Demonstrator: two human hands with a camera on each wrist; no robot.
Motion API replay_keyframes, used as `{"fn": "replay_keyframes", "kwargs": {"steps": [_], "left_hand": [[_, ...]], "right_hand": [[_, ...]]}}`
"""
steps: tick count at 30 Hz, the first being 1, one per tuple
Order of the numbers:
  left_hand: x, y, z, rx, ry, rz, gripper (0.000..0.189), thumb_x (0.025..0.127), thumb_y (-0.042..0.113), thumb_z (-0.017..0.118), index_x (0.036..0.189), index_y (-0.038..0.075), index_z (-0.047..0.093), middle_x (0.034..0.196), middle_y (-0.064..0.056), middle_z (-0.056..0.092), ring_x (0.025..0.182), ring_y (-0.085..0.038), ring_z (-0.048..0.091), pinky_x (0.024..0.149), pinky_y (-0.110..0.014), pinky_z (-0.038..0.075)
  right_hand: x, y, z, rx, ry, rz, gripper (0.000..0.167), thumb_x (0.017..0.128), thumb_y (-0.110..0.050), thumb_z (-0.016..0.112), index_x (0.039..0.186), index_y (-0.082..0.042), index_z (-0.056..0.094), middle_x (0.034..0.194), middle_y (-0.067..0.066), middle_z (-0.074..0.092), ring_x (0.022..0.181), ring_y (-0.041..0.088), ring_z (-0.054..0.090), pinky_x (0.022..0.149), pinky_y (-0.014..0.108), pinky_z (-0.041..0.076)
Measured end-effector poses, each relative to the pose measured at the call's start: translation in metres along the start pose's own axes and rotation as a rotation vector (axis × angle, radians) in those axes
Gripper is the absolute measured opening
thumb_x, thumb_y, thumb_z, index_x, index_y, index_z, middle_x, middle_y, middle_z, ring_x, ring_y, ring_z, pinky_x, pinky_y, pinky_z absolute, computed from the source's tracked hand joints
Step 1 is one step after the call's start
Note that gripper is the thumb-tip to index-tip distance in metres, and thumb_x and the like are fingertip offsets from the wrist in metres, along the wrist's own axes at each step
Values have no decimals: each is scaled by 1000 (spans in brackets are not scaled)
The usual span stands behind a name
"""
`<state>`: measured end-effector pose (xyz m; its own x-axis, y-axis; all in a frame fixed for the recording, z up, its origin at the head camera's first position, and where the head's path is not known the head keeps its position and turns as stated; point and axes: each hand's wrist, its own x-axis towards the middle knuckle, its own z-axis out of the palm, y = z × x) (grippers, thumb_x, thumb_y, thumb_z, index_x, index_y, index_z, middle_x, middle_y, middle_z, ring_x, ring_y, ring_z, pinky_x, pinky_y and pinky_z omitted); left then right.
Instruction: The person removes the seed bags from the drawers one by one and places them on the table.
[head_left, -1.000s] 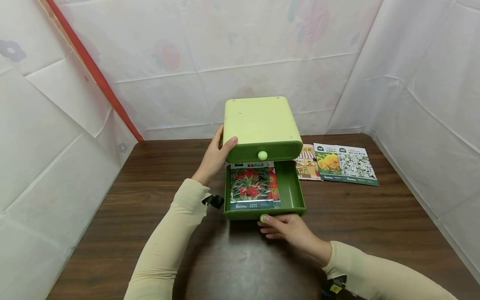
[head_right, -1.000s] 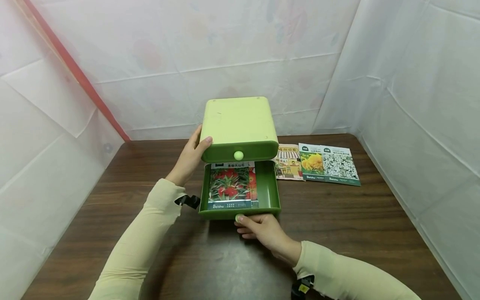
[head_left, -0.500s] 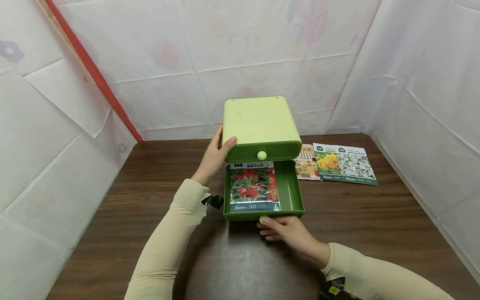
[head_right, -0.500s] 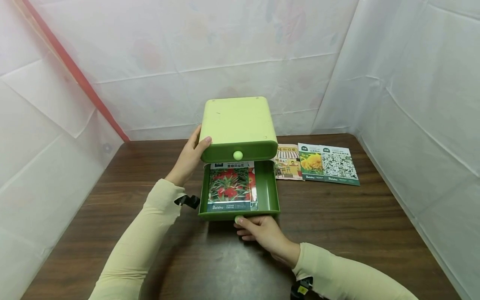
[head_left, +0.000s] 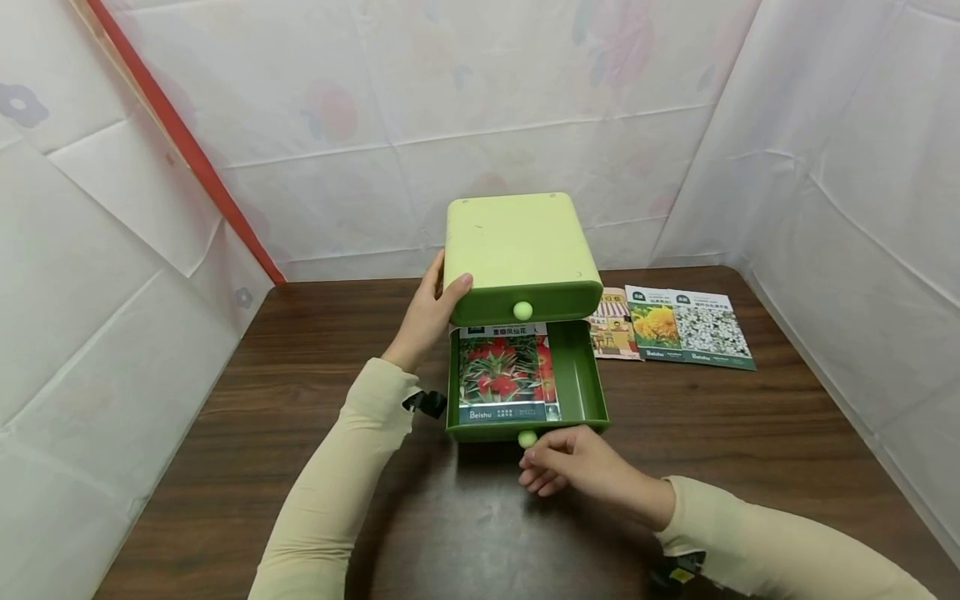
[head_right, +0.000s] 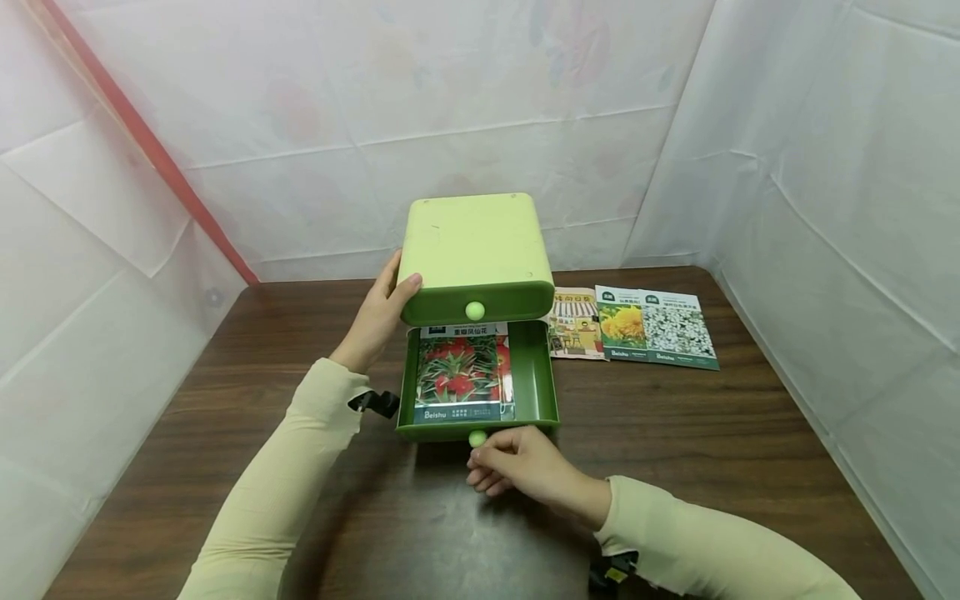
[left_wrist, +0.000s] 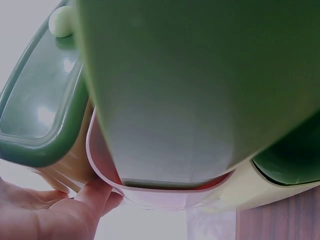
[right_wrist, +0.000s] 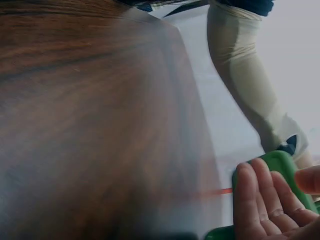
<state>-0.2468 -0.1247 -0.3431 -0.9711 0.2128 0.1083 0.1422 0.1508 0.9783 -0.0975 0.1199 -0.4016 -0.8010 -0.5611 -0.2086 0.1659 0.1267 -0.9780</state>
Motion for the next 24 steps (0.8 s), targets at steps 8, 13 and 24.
{"fn": "replay_keyframes", "kwargs": {"steps": [8,13,24], "left_hand": [[0,0,-1,27,1,-3,81,94,60,53,157,41,6,164,6,14,135,-24,43,103,-50,46],[0,-1,-1,34,-5,-4,82,94,61,52,157,40,5,164,9,10,140,-22,38,107,-50,42],[-1,-2,-1,20,-11,14,78,95,57,52,156,41,6,163,4,17,126,-27,51,94,-50,51]], "right_hand": [[-3,-39,-12,-74,31,-177,33,101,-16,55,103,15,64,93,26,71,76,15,72,71,40,60],[-1,-60,-25,-223,146,-359,25,102,-13,54,101,8,68,94,24,71,80,21,71,72,37,60],[17,-79,-44,-658,380,-624,15,100,-14,58,104,-13,72,100,1,71,85,7,63,73,28,52]]}}
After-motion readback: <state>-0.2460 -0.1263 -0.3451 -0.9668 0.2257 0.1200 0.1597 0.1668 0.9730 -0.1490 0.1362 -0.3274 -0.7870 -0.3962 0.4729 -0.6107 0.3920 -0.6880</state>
